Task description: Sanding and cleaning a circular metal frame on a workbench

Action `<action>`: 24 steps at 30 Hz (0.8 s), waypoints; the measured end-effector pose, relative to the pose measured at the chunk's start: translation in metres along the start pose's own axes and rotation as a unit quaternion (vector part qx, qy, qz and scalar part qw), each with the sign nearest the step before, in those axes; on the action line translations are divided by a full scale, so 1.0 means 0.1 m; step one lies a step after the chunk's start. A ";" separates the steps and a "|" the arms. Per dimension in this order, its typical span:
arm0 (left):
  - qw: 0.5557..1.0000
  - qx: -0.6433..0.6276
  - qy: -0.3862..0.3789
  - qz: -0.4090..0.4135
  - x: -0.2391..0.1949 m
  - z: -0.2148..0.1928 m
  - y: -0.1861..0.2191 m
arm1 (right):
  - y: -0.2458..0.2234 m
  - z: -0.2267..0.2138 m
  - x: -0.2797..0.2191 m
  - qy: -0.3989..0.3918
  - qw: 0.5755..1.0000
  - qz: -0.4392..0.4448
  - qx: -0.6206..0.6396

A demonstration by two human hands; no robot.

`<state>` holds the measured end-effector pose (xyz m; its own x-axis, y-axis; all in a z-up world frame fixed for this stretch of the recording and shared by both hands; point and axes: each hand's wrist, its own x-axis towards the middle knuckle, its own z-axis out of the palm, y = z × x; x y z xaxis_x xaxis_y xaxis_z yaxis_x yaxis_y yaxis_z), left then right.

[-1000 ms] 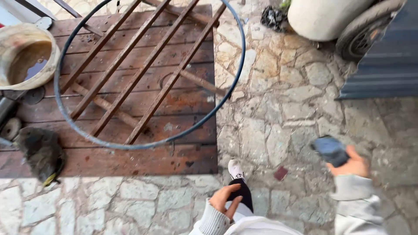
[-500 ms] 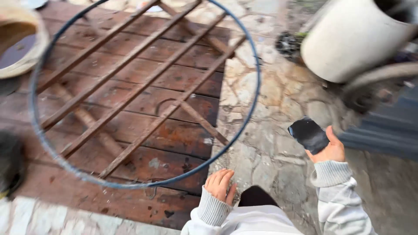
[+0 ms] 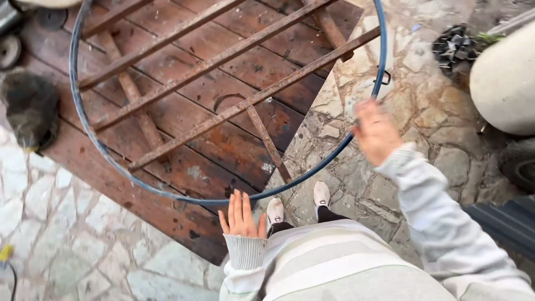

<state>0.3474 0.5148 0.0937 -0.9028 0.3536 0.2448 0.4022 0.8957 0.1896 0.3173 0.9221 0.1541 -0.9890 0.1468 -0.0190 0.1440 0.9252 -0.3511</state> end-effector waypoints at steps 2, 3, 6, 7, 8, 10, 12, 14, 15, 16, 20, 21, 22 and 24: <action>0.996 0.060 -0.042 -0.041 -0.13 0.25 0.09 | 0.12 0.64 -0.08 0.018 0.997 -0.067 -0.029; 0.987 0.113 -0.083 -0.075 -0.19 0.39 0.14 | 0.18 0.96 -0.11 0.043 0.989 -0.127 -0.061; 0.987 0.101 -0.067 -0.106 -0.23 0.54 0.20 | -0.63 1.38 -0.40 0.116 0.886 -0.405 -0.196; 0.986 0.101 -0.070 -0.113 -0.20 0.52 0.25 | -0.71 1.44 -0.45 0.112 0.884 -0.410 -0.193; 0.985 0.068 -0.092 -0.127 -0.17 0.49 0.29 | -0.80 1.49 -0.50 0.058 0.930 -0.353 -0.080; 0.983 0.039 -0.114 -0.141 -0.17 0.44 0.31 | -0.56 1.48 -0.51 0.003 0.957 -0.288 0.037; 0.983 0.008 -0.100 -0.153 -0.15 0.46 0.33 | 0.16 1.30 -0.28 0.048 0.975 -0.213 0.050; 0.978 0.006 -0.118 -0.169 -0.10 0.52 0.32 | 0.38 1.10 -0.15 0.072 0.981 -0.182 -0.009; 0.974 0.005 -0.138 -0.179 -0.10 0.54 0.31 | 0.48 1.01 -0.12 0.100 0.982 -0.143 -0.067; 0.973 0.005 -0.139 -0.184 -0.18 0.51 0.37 | 0.25 1.21 -0.32 0.096 0.982 -0.147 -0.067; 0.971 -0.022 -0.140 -0.194 -0.09 0.48 0.38 | -0.36 1.48 -0.53 0.034 0.972 -0.218 0.086; 0.974 -0.029 -0.129 -0.184 -0.09 0.49 0.36 | -0.42 1.42 -0.55 0.016 0.965 -0.237 0.115; 0.974 -0.025 -0.129 -0.183 -0.09 0.49 0.34 | -0.23 1.33 -0.38 0.018 0.964 -0.237 0.118; 0.974 -0.013 -0.131 -0.183 -0.10 0.50 0.34 | 0.20 1.15 -0.03 0.077 0.983 -0.162 0.021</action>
<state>0.3627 0.5551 0.0504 -0.9929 0.0724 -0.0947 0.0474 0.9686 0.2440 0.3194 0.9001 0.0399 -0.9652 -0.0996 0.2417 -0.1831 0.9173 -0.3535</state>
